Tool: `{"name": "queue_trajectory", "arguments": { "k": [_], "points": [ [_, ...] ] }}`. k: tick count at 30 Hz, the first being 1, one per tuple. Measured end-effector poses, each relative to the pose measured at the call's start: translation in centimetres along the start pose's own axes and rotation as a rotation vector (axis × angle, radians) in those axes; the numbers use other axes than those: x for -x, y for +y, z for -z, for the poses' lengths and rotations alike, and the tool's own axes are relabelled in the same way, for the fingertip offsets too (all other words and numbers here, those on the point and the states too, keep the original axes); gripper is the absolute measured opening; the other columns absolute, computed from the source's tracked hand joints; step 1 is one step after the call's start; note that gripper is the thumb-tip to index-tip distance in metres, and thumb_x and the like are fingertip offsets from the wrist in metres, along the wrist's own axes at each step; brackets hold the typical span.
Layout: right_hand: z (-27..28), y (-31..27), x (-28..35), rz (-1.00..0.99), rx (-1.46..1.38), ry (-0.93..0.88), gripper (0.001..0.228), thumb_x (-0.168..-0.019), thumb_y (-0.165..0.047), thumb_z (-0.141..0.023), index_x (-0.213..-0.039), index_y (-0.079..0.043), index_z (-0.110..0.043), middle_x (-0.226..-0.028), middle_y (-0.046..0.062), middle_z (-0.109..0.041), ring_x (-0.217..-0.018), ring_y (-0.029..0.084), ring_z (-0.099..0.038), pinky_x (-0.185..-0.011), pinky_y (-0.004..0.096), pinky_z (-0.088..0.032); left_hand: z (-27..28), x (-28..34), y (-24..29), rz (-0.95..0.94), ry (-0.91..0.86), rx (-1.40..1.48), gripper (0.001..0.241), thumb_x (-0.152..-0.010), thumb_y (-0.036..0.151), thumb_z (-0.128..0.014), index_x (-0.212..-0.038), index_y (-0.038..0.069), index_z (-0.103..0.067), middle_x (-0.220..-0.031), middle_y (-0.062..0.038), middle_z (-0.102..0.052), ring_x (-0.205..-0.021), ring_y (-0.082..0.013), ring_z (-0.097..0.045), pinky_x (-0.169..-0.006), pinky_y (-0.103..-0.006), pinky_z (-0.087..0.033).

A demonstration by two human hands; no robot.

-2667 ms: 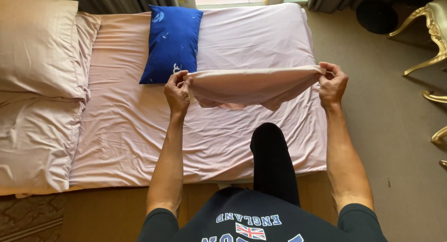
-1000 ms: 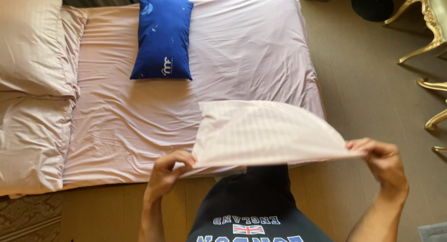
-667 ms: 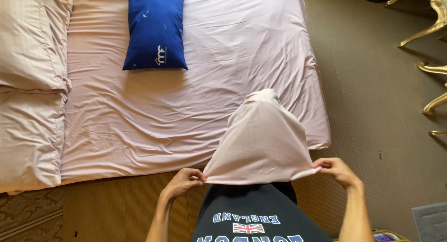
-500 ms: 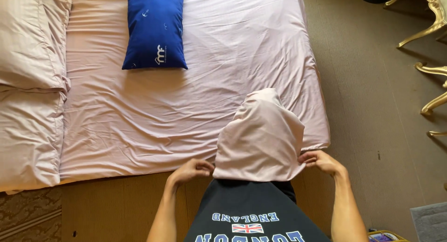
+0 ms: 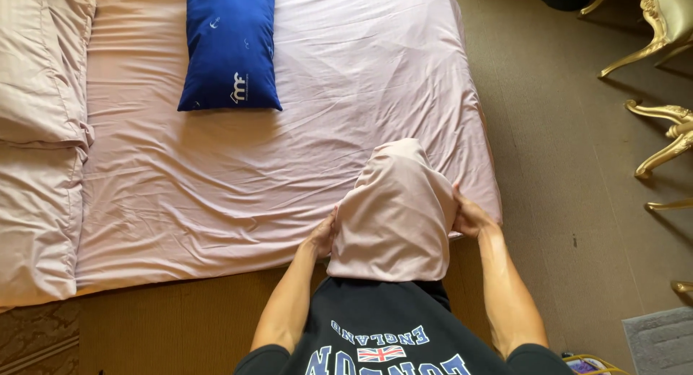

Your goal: The person puts a light pink pillowcase onto a blue pillow by hand, smoothing and adjusting the fabric. They then fold the removed pillowcase and place it on the bed. The person repeats the process with a second blue pillow, placing the finished pillows at the head of the bed.

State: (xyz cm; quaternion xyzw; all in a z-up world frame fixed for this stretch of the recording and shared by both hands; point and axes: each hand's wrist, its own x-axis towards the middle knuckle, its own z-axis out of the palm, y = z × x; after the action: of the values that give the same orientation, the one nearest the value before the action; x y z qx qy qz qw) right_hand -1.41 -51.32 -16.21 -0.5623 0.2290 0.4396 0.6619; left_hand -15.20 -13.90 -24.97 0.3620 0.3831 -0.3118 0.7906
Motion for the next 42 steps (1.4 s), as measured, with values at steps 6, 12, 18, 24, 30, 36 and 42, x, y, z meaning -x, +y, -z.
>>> {"name": "queue_trajectory", "arguments": {
  "k": [6,12,18,24,30,36,42],
  "points": [
    [3.7,0.4,-0.1,0.375,-0.157,-0.138,0.095,-0.084,-0.052,-0.073,-0.16,-0.01,-0.035,-0.155,0.012,-0.048,-0.135,0.028,-0.053,-0.108,0.05,-0.048,4.1,1.2,2.1,-0.479,-0.245,0.253,0.047,-0.091,0.026,-0.071,-0.134,0.008,-0.063,-0.125,-0.005,-0.071,-0.12,-0.019,-0.063,-0.109,-0.0386,-0.048],
    [0.6,-5.1,7.4,0.682,-0.112,-0.256,0.1,-0.078,-0.004,-0.083,-0.162,-0.005,-0.028,-0.142,0.01,-0.057,-0.13,0.021,-0.057,-0.11,0.038,-0.05,5.2,6.2,5.2,-0.793,-0.37,0.311,0.042,-0.096,0.013,-0.075,-0.135,0.004,-0.061,-0.122,-0.007,-0.069,-0.116,-0.0181,-0.063,-0.11,-0.0354,-0.049],
    [-1.4,-9.8,10.8,0.832,-0.001,0.162,0.087,-0.084,0.007,-0.071,-0.16,-0.006,-0.03,-0.118,0.025,-0.066,-0.111,0.032,-0.067,-0.094,0.039,-0.062,0.6,15.2,10.7,-1.049,-0.24,-0.018,0.024,-0.091,0.008,-0.074,-0.114,0.001,-0.073,-0.104,-0.01,-0.075,-0.097,-0.0173,-0.07,-0.093,-0.032,-0.059],
    [-5.8,-13.4,13.4,1.179,-0.101,0.245,0.065,-0.085,0.009,-0.075,-0.145,0.005,-0.052,-0.131,0.018,-0.065,-0.118,0.026,-0.069,-0.099,0.035,-0.06,-2.8,18.8,15.8,-1.321,0.084,0.029,0.019,-0.096,0.003,-0.071,-0.114,0.0,-0.074,-0.1,-0.005,-0.073,-0.092,-0.0117,-0.064,-0.083,-0.0242,-0.05],
    [-6.6,-15.9,15.1,1.477,0.123,0.147,0.058,-0.09,0.011,-0.08,-0.143,0.0,-0.059,-0.142,0.014,-0.06,-0.133,0.023,-0.063,-0.114,0.036,-0.054,-4.0,21.4,18.8,-1.766,0.296,-0.241,0.015,-0.094,-0.003,-0.072,-0.109,-0.005,-0.07,-0.132,-0.003,-0.054,-0.124,-0.0135,-0.055,-0.107,-0.0263,-0.049],
    [-8.4,-16.7,16.8,1.425,0.62,0.583,0.033,-0.1,0.001,-0.076,-0.132,-0.001,-0.07,-0.121,0.009,-0.073,-0.108,0.018,-0.07,-0.098,0.03,-0.059,-2.0,19.7,19.7,-1.587,0.208,-0.15,0.01,-0.1,0.004,-0.075,-0.109,0.001,-0.074,-0.089,0.002,-0.064,-0.081,-0.006,-0.054,-0.072,-0.0202,-0.043],
    [-5.8,-15.4,16.7,1.361,0.585,0.483,0.013,-0.114,-0.013,-0.069,-0.113,0.0,-0.073,-0.098,0.004,-0.071,-0.087,0.01,-0.059,-0.078,0.023,-0.048,-1.2,20.0,17.8,-1.568,0.218,-0.158,0.009,-0.104,0.008,-0.076,-0.11,0.001,-0.072,-0.088,0.005,-0.059,-0.073,-0.0026,-0.046,-0.063,-0.0188,-0.034]
  ]
}}
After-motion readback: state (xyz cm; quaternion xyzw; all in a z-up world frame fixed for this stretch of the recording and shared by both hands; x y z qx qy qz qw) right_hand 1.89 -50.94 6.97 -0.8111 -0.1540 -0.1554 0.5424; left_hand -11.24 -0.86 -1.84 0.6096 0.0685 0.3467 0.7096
